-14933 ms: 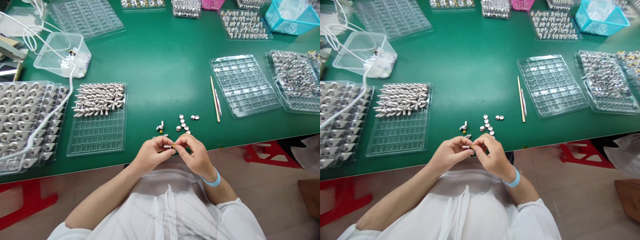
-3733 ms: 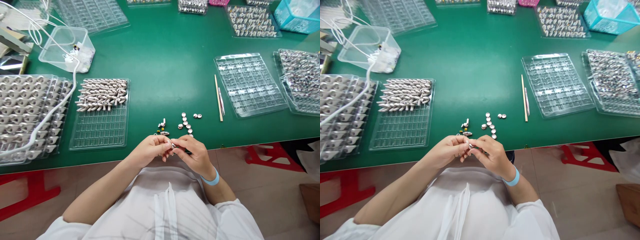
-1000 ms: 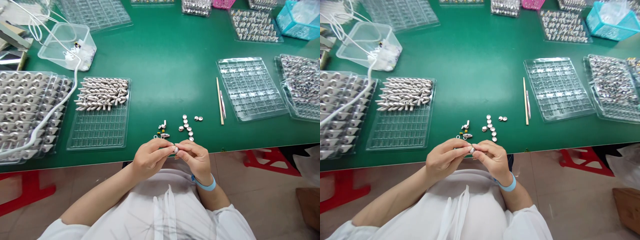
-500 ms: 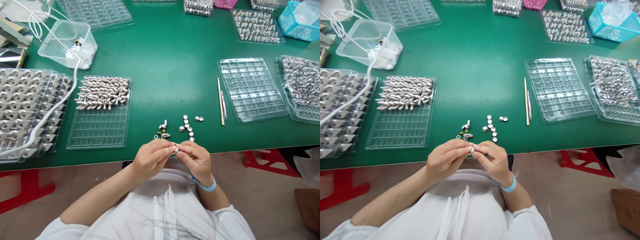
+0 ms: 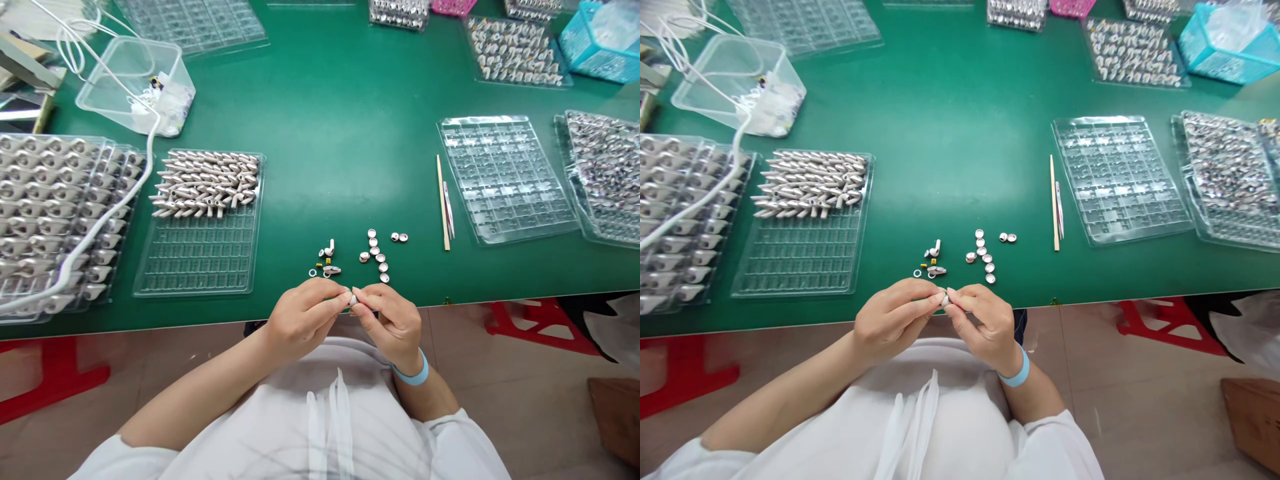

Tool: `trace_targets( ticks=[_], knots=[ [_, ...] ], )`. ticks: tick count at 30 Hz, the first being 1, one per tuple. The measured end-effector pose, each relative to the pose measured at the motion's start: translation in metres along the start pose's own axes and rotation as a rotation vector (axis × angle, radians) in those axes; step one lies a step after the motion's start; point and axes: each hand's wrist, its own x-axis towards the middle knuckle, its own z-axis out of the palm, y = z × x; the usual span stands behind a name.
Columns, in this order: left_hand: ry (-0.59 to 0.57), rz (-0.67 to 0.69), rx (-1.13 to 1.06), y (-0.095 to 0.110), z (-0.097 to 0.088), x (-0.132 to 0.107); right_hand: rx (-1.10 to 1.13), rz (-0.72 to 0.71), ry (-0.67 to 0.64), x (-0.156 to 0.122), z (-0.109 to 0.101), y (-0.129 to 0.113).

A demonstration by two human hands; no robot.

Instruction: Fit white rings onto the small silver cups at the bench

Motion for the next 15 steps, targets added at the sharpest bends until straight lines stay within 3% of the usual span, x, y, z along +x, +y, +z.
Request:
trace_targets(
  ticks=[8, 15],
  knots=[
    [0.003, 0.045, -0.003, -0.0025, -0.0014, 0.0002, 0.03, 0.089, -0.084, 0.0042, -0.003, -0.0022],
    [-0.003, 0.024, 0.005, -0.0022, -0.002, -0.0008, 0.004, 0.011, -0.036, 0.0035, -0.0011, -0.0007]
  ],
)
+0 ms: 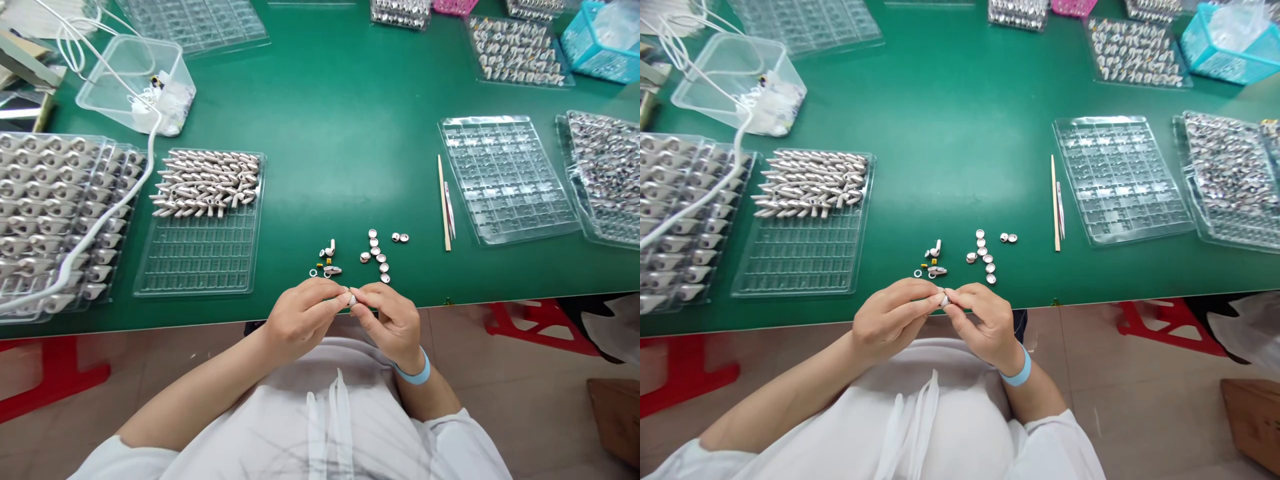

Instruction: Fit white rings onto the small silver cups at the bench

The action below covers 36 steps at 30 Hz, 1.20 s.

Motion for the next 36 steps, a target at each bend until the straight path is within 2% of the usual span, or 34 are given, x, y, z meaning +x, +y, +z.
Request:
trace_targets(
  ticks=[9, 16, 22, 33, 36],
  knots=[
    [0.047, -0.062, -0.087, 0.0038, 0.0024, 0.0009, -0.013, -0.033, 0.038, -0.0027, 0.0007, 0.001],
    [0.029, -0.066, -0.063, 0.0037, 0.0028, 0.0001, -0.058, -0.074, 0.055, -0.0021, 0.0023, 0.0009],
    [0.033, -0.071, -0.045, 0.0032, 0.0043, -0.0019, -0.179, -0.138, 0.055, -0.0027, 0.0047, -0.0023],
    [0.093, -0.107, -0.032, 0.0071, 0.0091, -0.0018, -0.166, -0.089, 0.06, -0.0007, 0.0076, -0.0034],
    [0.065, -0.119, -0.01, 0.0066, 0.0097, -0.0025, -0.197, -0.087, 0.053, 0.0008, 0.0077, -0.0048]
  ],
)
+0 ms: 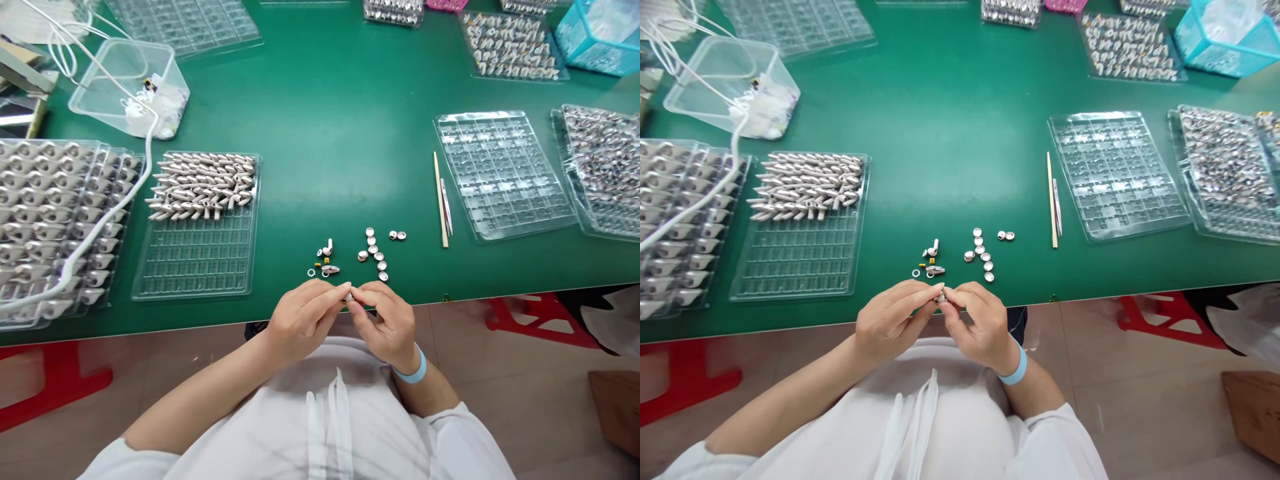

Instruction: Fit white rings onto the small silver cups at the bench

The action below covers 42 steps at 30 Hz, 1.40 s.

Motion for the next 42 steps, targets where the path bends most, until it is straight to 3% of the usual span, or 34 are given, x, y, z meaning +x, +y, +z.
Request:
trace_targets(
  ticks=[16, 26, 37, 42],
  knots=[
    [0.037, -0.006, 0.04, -0.0073, 0.0031, -0.0026, 0.039, 0.139, -0.152, 0.0066, -0.0013, -0.0007],
    [0.03, 0.018, 0.035, -0.0074, 0.0005, -0.0001, 0.025, 0.1, -0.157, 0.008, 0.0004, -0.0022],
    [-0.059, 0.022, 0.044, -0.0087, -0.0003, -0.0037, -0.039, 0.04, -0.161, 0.0099, -0.0018, -0.0019],
    [0.015, -0.003, 0.015, -0.0055, 0.0009, -0.0016, -0.078, -0.016, -0.124, 0.0086, -0.0041, -0.0017]
  ],
)
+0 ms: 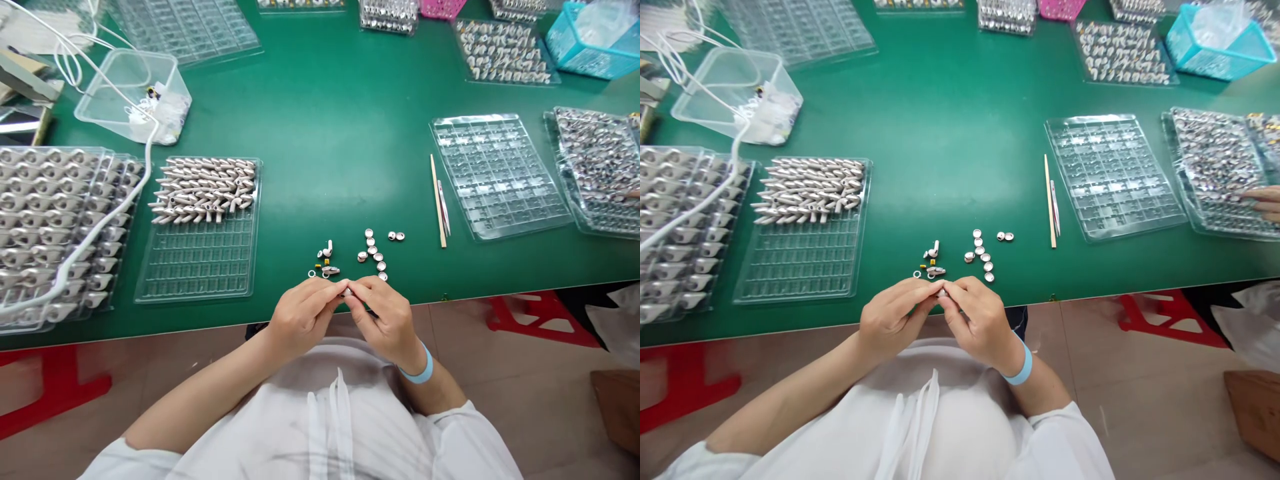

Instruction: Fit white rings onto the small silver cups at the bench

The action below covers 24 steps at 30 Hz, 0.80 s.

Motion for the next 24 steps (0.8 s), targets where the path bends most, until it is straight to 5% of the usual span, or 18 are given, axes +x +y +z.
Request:
trace_targets(
  ticks=[15, 24],
  knots=[
    [-0.025, 0.061, -0.017, -0.0036, -0.0002, -0.0022, -0.025, -0.012, -0.076, -0.0057, 0.0021, 0.0059],
    [0.006, 0.049, -0.016, -0.0022, 0.0015, -0.0036, -0.072, -0.048, 0.008, -0.0063, 0.0054, 0.005]
  ],
)
